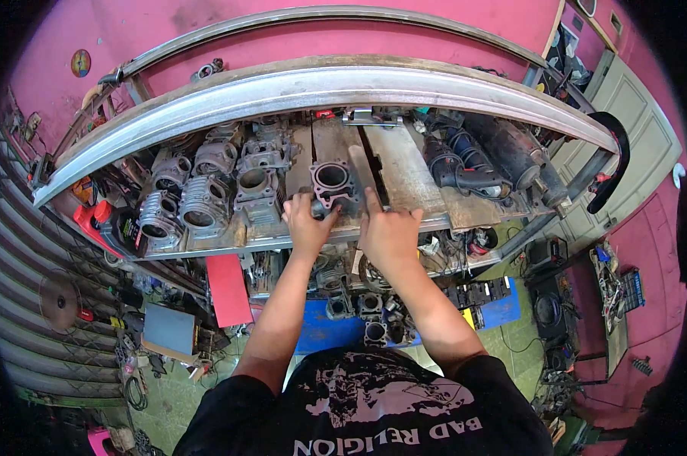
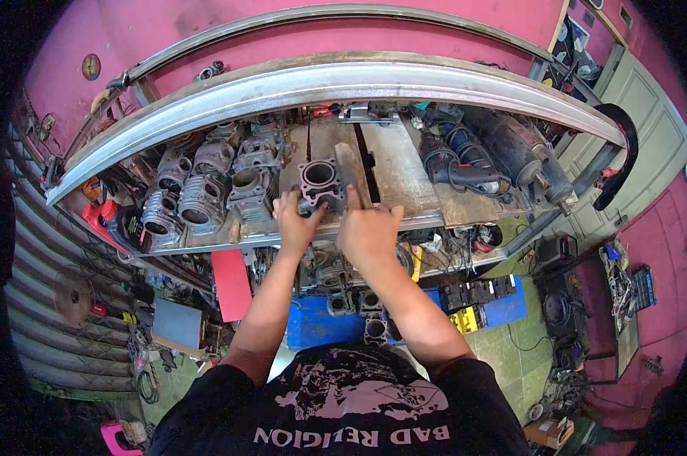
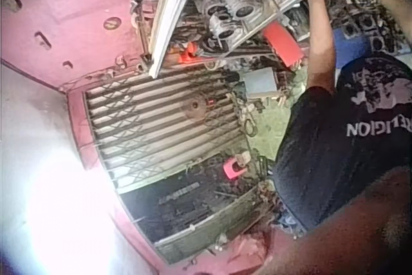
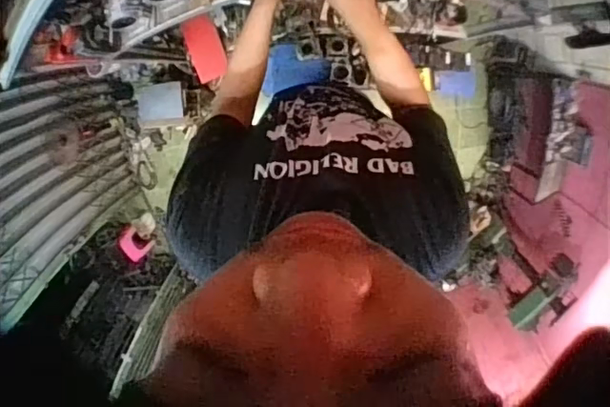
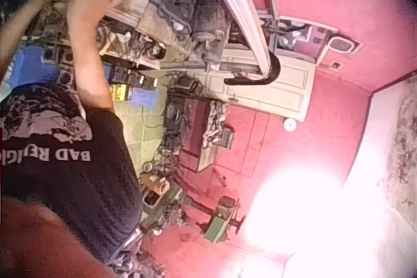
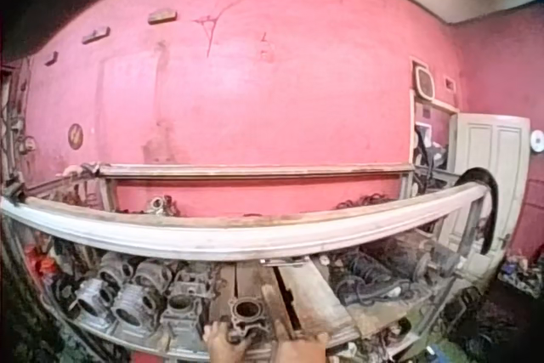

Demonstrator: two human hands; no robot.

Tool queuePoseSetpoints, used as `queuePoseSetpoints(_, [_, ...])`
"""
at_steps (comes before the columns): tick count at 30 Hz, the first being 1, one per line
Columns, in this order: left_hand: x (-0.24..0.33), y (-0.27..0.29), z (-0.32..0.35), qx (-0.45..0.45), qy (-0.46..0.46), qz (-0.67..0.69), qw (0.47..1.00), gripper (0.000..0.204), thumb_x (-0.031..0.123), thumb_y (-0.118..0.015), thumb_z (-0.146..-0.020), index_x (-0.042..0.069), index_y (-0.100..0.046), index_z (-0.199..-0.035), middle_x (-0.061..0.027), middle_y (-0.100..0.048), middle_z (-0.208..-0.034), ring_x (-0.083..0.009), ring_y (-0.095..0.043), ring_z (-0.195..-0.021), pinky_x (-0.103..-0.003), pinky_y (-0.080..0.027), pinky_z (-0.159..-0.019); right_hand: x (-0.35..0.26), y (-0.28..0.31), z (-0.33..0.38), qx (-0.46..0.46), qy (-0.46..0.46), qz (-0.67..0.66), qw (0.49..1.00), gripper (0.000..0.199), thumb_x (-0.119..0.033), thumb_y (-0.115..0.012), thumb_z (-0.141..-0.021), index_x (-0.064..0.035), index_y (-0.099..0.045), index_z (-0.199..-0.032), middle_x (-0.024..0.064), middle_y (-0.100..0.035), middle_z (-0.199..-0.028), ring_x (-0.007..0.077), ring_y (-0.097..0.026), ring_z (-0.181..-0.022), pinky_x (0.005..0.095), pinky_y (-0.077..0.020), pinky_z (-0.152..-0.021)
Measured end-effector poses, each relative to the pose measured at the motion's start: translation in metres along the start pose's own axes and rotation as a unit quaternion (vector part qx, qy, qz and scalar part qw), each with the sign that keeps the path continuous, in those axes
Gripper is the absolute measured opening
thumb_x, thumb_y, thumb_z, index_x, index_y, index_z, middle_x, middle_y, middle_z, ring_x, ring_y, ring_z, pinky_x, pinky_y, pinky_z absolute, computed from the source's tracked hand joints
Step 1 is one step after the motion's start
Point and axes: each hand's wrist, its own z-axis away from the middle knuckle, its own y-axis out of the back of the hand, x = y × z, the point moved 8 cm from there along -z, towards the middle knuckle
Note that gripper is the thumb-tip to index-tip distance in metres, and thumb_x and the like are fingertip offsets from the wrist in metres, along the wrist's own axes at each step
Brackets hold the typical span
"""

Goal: The person files the edges and surfaces of several metal engine parts using a metal file. They pick up each part from a blue workbench, file it, and place it back down. The process is repeated for multiple similar components in a workshop setting.

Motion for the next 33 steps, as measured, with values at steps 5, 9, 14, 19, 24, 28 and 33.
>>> queuePoseSetpoints(5, [-0.009, 0.002, 0.003, 0.001, -0.008, 0.013, 1.000, 0.054, 0.038, -0.091, -0.073, 0.004, -0.064, -0.106, -0.0141, -0.062, -0.109, -0.0406, -0.054, -0.106, -0.053, -0.043, -0.088, -0.031, 0.011, 0.012, -0.025, 0.080, -0.015, 0.996, 0.048, -0.023, -0.066, -0.091, -0.0099, -0.067, -0.137, 0.0159, -0.071, -0.070, 0.0341, -0.070, -0.072, 0.0529, -0.0426, -0.083])
queuePoseSetpoints(9, [0.000, 0.000, -0.001, -0.004, 0.000, 0.011, 1.000, 0.055, 0.035, -0.092, -0.072, 0.004, -0.065, -0.108, -0.0142, -0.062, -0.109, -0.0407, -0.054, -0.106, -0.053, -0.042, -0.089, -0.001, 0.000, -0.004, 0.003, -0.010, -0.002, 1.000, 0.048, -0.023, -0.067, -0.091, -0.0073, -0.067, -0.136, 0.0164, -0.072, -0.072, 0.0346, -0.071, -0.078, 0.0533, -0.0424, -0.086])
queuePoseSetpoints(14, [-0.004, 0.005, 0.001, 0.009, -0.008, 0.009, 1.000, 0.053, 0.035, -0.091, -0.073, 0.006, -0.065, -0.108, -0.0130, -0.062, -0.109, -0.0397, -0.054, -0.105, -0.052, -0.042, -0.088, -0.020, 0.009, 0.019, -0.039, 0.041, -0.047, 0.997, 0.055, -0.020, -0.067, -0.088, -0.0046, -0.064, -0.141, 0.0179, -0.072, -0.072, 0.0373, -0.071, -0.082, 0.0545, -0.0410, -0.088])
queuePoseSetpoints(19, [0.000, -0.001, -0.002, 0.004, -0.003, -0.008, 1.000, 0.055, 0.039, -0.091, -0.073, 0.005, -0.065, -0.108, -0.0134, -0.063, -0.110, -0.0391, -0.055, -0.106, -0.052, -0.043, -0.088, 0.007, -0.005, 0.014, -0.047, -0.012, -0.001, 0.999, 0.064, -0.018, -0.067, -0.084, -0.0002, -0.060, -0.145, 0.0201, -0.073, -0.076, 0.0364, -0.071, -0.085, 0.0537, -0.0395, -0.089])
queuePoseSetpoints(24, [-0.005, 0.000, 0.001, 0.003, -0.001, -0.011, 1.000, 0.056, 0.039, -0.092, -0.073, 0.005, -0.064, -0.107, -0.0140, -0.062, -0.110, -0.0399, -0.055, -0.106, -0.052, -0.042, -0.086, -0.013, 0.003, 0.026, 0.018, 0.067, -0.011, 0.998, 0.056, -0.023, -0.070, -0.088, -0.0084, -0.065, -0.142, 0.0185, -0.073, -0.077, 0.0338, -0.072, -0.084, 0.0539, -0.0420, -0.089])
queuePoseSetpoints(28, [0.002, -0.002, 0.001, -0.004, -0.009, 0.001, 1.000, 0.055, 0.039, -0.092, -0.072, 0.005, -0.064, -0.105, -0.0145, -0.062, -0.110, -0.0404, -0.054, -0.106, -0.052, -0.042, -0.086, 0.011, -0.019, -0.032, -0.031, 0.019, -0.083, 0.996, 0.059, -0.024, -0.069, -0.088, -0.0074, -0.063, -0.144, 0.0147, -0.074, -0.075, 0.0329, -0.073, -0.078, 0.0531, -0.0427, -0.086])
queuePoseSetpoints(33, [-0.003, 0.005, 0.005, 0.009, -0.015, -0.013, 1.000, 0.055, 0.037, -0.092, -0.071, 0.005, -0.064, -0.104, -0.0141, -0.061, -0.108, -0.0395, -0.054, -0.103, -0.052, -0.042, -0.086, -0.038, -0.001, 0.009, 0.025, 0.089, 0.020, 0.996, 0.061, -0.017, -0.066, -0.083, -0.0072, -0.064, -0.142, 0.0162, -0.074, -0.073, 0.0319, -0.072, -0.077, 0.0489, -0.0409, -0.085])
